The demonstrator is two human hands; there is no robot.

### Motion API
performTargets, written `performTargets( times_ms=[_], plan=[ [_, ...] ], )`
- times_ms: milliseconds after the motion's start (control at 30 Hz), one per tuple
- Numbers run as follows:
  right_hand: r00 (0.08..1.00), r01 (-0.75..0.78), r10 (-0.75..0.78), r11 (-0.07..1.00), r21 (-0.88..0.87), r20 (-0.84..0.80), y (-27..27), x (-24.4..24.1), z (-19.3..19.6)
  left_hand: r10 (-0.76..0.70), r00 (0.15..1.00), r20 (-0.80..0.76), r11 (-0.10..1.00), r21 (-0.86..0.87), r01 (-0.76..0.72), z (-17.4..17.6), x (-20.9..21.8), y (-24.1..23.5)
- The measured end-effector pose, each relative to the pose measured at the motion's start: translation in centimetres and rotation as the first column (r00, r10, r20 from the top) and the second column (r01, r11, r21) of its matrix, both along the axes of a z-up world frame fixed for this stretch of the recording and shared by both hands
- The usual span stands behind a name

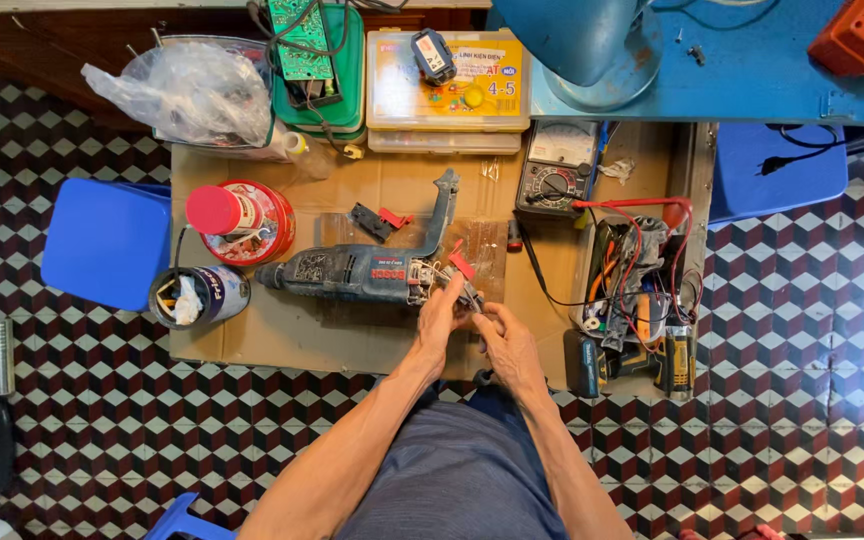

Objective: The person repairs a corded power drill by removing the battery pack, stripping wires, and connecting them to the tool's internal wiring. They use pliers and a screwdriver to manipulate the components and secure the connections.

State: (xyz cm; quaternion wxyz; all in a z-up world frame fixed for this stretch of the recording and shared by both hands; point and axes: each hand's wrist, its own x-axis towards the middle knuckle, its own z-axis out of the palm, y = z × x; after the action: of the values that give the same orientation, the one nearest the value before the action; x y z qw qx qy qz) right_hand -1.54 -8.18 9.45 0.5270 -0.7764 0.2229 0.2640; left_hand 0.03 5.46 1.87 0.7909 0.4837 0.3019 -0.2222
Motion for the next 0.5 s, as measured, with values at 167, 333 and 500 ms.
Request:
performTargets(
  times_ms=[167, 333, 500],
  plan=[
    [0.995, -0.046, 0.053, 0.995, -0.083, 0.085, 0.3, 0.0, 1.2, 0.156, 0.984, -0.089, 0.981, -0.105, -0.165, 2.1, 0.7, -0.7],
    [0.997, -0.032, 0.036, 0.998, -0.056, 0.072, -0.1, 0.2, 0.9, 0.194, 0.981, -0.027, 0.973, -0.120, -0.195, 1.7, 0.8, -1.0],
    [0.990, -0.057, 0.063, 0.997, -0.046, 0.130, -0.6, 0.3, 0.2, 0.215, 0.976, -0.026, 0.970, -0.111, -0.217, 0.1, 0.7, -1.2]
  ],
)
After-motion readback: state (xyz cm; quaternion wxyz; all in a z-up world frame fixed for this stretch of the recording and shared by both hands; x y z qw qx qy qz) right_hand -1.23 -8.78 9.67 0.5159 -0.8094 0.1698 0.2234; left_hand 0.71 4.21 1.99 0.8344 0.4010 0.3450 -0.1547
